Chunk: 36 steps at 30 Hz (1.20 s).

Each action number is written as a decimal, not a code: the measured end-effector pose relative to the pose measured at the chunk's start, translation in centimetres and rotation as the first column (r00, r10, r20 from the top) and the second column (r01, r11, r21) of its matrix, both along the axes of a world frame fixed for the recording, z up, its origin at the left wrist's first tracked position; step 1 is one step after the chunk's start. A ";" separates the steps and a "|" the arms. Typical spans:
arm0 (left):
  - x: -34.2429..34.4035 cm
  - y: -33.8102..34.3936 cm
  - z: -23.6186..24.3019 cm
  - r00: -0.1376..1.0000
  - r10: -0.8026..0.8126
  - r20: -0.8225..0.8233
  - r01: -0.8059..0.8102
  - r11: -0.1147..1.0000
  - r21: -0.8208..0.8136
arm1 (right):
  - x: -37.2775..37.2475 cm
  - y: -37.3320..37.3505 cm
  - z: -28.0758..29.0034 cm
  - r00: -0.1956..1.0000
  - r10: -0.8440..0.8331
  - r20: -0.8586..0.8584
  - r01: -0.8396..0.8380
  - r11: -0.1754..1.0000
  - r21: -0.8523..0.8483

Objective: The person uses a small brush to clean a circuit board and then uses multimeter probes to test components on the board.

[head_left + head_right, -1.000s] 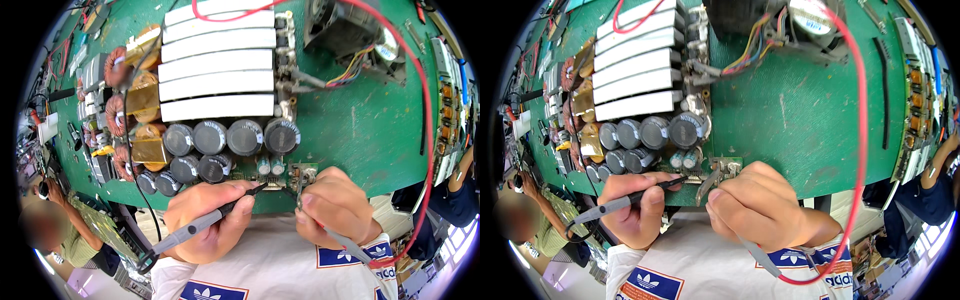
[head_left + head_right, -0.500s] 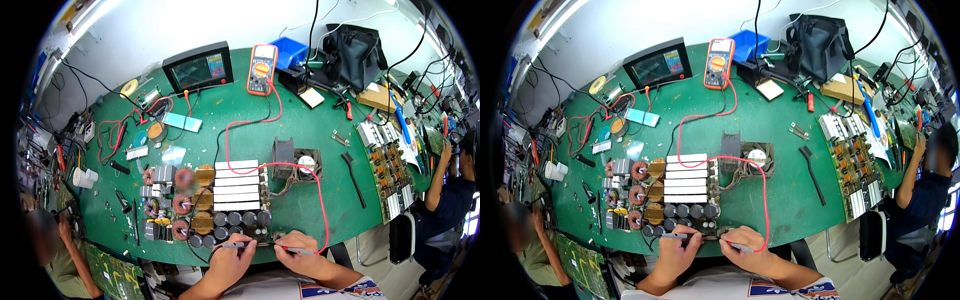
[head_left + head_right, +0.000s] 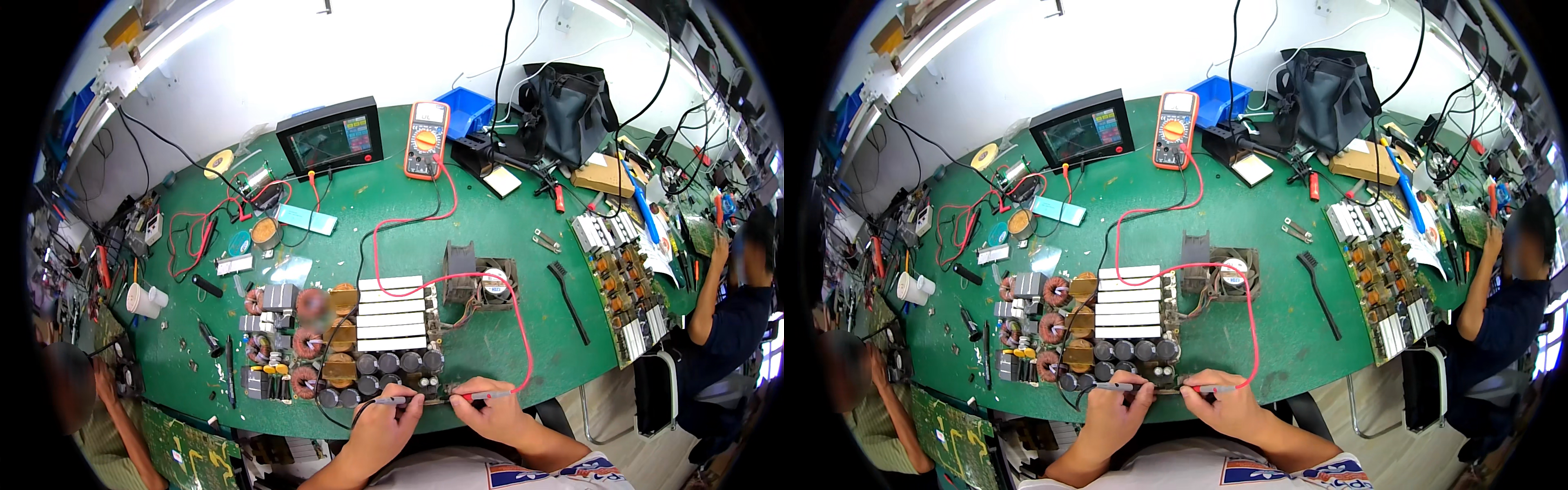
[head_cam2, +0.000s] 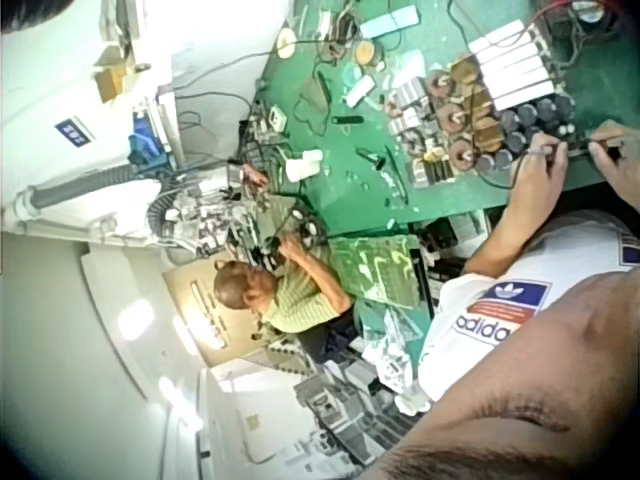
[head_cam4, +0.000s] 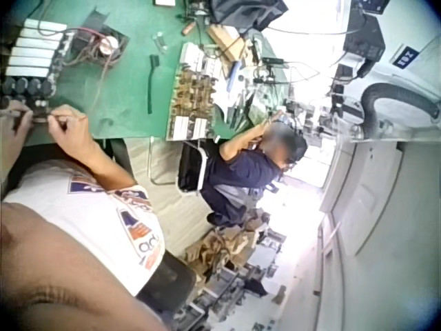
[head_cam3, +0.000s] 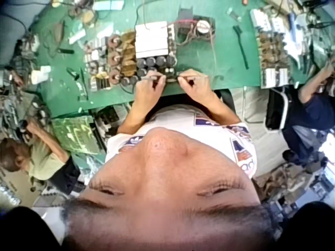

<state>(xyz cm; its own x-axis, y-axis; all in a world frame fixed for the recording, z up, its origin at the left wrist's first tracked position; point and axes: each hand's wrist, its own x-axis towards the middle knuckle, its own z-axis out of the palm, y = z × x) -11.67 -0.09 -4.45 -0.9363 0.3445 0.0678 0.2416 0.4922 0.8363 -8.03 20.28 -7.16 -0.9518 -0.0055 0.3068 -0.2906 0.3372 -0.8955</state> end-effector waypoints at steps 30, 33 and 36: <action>-0.7 -0.7 -0.9 0.978 -0.088 -0.190 0.107 0.990 0.096 | -42.4 6.7 6.0 0.931 -0.188 -0.314 0.366 0.456 0.812; -0.6 -0.8 -1.2 0.979 -0.090 -0.182 0.113 0.986 0.124 | -42.7 6.5 5.7 0.931 -0.234 -0.281 0.362 0.484 0.797; -0.7 -0.7 -1.4 0.981 -0.083 -0.178 0.114 0.979 0.171 | -42.8 6.4 5.8 0.925 -0.261 -0.277 0.377 0.524 0.764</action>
<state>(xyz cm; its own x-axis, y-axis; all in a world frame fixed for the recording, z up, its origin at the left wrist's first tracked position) -12.36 -0.79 -5.82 -0.8680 0.4025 0.2908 0.4265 0.3043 0.8518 -50.85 26.73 -1.39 -0.8990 -0.0028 0.4379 -0.0928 0.9785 -0.1842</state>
